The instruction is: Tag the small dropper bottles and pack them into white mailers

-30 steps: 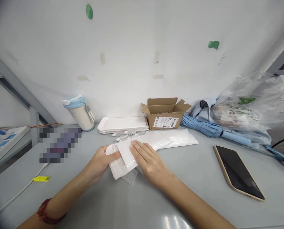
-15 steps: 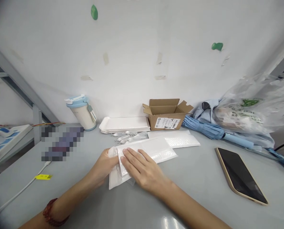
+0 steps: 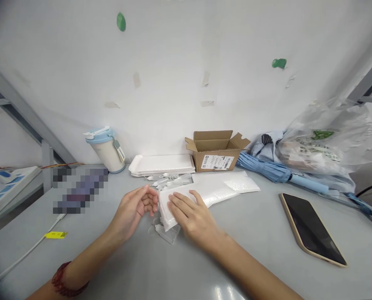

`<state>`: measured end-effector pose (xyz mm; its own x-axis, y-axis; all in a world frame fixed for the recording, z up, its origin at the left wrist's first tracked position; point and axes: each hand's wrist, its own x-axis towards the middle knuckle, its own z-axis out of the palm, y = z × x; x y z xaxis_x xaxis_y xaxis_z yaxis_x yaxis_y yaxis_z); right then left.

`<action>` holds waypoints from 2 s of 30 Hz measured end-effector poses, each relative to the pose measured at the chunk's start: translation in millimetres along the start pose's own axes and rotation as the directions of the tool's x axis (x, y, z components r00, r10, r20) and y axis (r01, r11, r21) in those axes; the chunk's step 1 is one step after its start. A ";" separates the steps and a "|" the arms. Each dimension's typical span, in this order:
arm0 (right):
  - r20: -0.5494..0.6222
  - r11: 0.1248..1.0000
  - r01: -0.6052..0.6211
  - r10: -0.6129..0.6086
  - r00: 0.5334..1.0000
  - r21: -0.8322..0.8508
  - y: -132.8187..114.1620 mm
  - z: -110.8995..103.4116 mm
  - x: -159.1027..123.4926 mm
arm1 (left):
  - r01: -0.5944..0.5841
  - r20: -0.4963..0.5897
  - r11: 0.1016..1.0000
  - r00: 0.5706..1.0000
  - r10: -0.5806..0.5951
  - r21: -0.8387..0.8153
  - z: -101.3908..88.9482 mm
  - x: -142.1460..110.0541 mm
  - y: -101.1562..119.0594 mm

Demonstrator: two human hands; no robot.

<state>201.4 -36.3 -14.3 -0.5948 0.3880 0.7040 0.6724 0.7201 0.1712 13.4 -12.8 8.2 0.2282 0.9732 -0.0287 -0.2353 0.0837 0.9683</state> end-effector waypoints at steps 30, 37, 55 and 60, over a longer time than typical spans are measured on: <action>-0.363 0.897 -0.376 0.279 0.889 -0.231 28.1 -18.4 4.2 | -0.563 0.342 0.423 0.801 0.491 0.710 49.7 26.2 -17.0; -0.043 0.811 -0.494 0.508 0.860 -0.312 70.5 -25.8 -11.0 | 0.018 0.092 0.915 0.994 -0.060 0.403 95.3 65.3 -17.4; 0.452 0.728 -0.500 0.684 0.573 -0.469 99.5 -15.3 -41.7 | 0.034 0.014 0.736 0.998 -0.058 0.676 60.6 103.7 -5.4; 0.454 0.733 -0.482 0.677 0.579 -0.479 100.2 -15.1 -40.7 | -0.147 0.047 0.462 0.974 0.221 0.875 21.2 119.4 2.9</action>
<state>299.6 11.4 -15.4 -0.0891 0.9734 0.2109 0.9911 0.0656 0.1159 59.9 99.1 12.8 0.2146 0.9565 0.1978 0.6839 -0.2917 0.6687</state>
